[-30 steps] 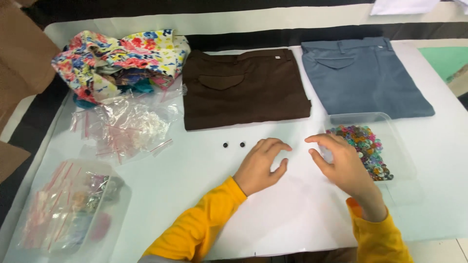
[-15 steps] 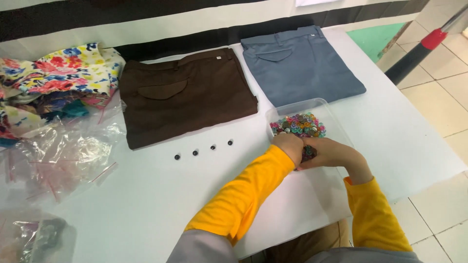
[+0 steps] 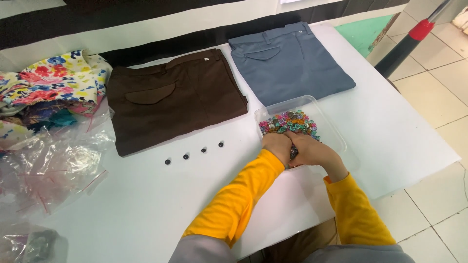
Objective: Sorting and bagging various colored buttons on a white table in a sewing environment.
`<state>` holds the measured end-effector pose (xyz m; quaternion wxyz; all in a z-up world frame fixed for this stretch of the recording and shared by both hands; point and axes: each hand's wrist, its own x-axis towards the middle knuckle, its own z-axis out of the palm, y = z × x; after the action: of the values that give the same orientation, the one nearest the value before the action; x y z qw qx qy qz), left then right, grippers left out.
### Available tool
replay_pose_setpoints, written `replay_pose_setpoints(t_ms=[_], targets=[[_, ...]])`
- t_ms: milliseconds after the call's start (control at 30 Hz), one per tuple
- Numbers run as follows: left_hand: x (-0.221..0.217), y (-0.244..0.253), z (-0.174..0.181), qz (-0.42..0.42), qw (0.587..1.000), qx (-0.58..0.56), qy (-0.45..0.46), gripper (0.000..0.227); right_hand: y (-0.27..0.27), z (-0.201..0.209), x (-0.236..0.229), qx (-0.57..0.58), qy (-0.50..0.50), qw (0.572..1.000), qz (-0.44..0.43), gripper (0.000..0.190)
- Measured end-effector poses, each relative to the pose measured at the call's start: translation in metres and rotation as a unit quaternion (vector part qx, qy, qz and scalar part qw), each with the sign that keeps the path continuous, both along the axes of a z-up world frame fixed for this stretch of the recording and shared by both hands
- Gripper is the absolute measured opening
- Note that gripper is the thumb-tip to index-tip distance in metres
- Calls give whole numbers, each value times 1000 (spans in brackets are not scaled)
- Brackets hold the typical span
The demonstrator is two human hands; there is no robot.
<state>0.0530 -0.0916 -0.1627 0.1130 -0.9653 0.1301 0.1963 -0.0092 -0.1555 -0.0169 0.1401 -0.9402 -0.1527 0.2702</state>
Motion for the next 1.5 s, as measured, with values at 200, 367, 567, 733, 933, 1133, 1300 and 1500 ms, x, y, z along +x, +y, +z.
replay_pose_setpoints(t_ms=[200, 367, 567, 733, 933, 1133, 1300, 1500], targets=[[-11, 30, 75, 36, 994, -98, 36, 31, -9, 15, -9, 127, 46, 987, -90, 79], [-16, 89, 97, -66, 902, -426, -17, 15, -19, 23, -16, 390, 126, 878, -246, 76], [-19, 96, 109, -48, 871, -488, -24, 15, -23, 37, -20, 498, 145, 810, -274, 57], [-21, 98, 112, -29, 859, -511, -26, 23, -28, 31, -10, 538, 161, 767, -310, 53], [-22, 101, 119, 4, 820, -572, -39, 28, -18, 53, -15, 535, 179, 738, -370, 51], [-24, 106, 125, 42, 769, -638, -23, 34, -17, 47, -13, 558, 167, 723, -372, 49], [-32, 104, 135, 15, 752, -658, -21, 47, -13, 54, -16, 563, 173, 706, -394, 51], [-43, 101, 146, -23, 723, -690, -11, 40, -25, 30, -2, 606, 176, 670, -390, 51]])
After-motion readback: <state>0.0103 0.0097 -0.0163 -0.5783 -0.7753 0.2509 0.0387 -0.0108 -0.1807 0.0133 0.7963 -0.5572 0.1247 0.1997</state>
